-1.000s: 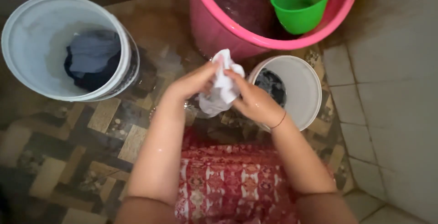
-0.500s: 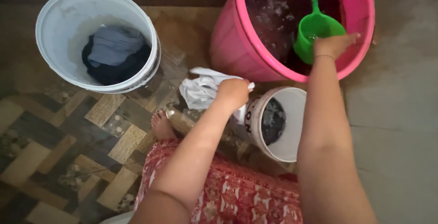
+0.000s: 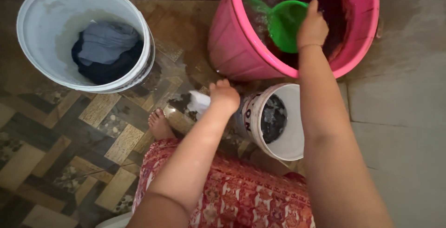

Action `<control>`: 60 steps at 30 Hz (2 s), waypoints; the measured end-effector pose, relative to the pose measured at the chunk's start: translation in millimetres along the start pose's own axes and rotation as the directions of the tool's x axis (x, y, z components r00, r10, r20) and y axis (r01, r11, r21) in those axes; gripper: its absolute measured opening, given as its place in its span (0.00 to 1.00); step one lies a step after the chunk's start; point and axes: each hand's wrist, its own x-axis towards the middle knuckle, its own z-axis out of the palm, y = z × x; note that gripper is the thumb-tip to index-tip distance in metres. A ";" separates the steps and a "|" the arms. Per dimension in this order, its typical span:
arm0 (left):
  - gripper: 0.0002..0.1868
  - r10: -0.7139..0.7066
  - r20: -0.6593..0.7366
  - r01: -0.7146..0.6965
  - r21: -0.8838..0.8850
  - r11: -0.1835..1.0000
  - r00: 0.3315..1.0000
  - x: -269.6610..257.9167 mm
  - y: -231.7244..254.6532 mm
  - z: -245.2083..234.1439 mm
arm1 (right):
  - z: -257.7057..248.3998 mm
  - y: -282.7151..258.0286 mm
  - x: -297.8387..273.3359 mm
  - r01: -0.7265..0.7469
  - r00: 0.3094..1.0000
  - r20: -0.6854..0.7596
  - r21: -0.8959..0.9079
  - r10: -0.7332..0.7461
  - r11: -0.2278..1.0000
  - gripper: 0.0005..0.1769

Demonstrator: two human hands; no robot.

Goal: Washing clothes by hand using water from buckets and a mug.

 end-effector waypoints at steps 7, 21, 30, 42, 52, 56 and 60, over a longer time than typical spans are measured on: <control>0.17 0.133 0.161 -0.083 -0.286 0.955 0.978 -7.8 16.0 -32.0 | -26.8 -4.0 -11.5 -0.157 0.941 0.339 0.451 -0.005 0.879 0.30; 0.17 0.575 0.135 0.589 -0.258 -0.766 0.807 18.8 59.1 26.7 | -124.9 -18.9 -85.4 -0.511 0.855 0.489 0.851 -0.172 -0.122 0.29; 0.19 0.488 0.270 0.541 -0.605 -0.585 0.830 31.1 58.0 27.9 | -160.2 -102.5 -138.4 -0.379 0.922 0.363 0.765 -0.139 -0.521 0.22; 0.23 0.025 0.205 0.056 -0.382 0.922 0.978 -8.5 -3.3 -32.7 | -122.0 -181.3 -178.3 -0.437 0.899 0.310 0.619 -0.309 -0.653 0.21; 0.19 0.059 -0.186 -0.134 -0.417 0.899 0.981 -21.2 -28.9 -36.4 | -84.9 -201.5 -188.4 -0.527 0.850 0.360 0.592 -0.385 -0.610 0.24; 0.19 0.049 -0.198 -0.174 -0.684 0.709 0.979 -45.3 -22.5 -101.0 | -87.4 -188.6 -175.9 -0.639 0.765 0.389 0.363 -0.513 -0.678 0.20; 0.18 0.079 -0.049 -0.076 -0.922 0.380 0.996 -35.6 -22.1 -105.2 | -95.7 -141.3 -142.5 -0.467 0.884 0.294 0.539 -0.362 -0.701 0.18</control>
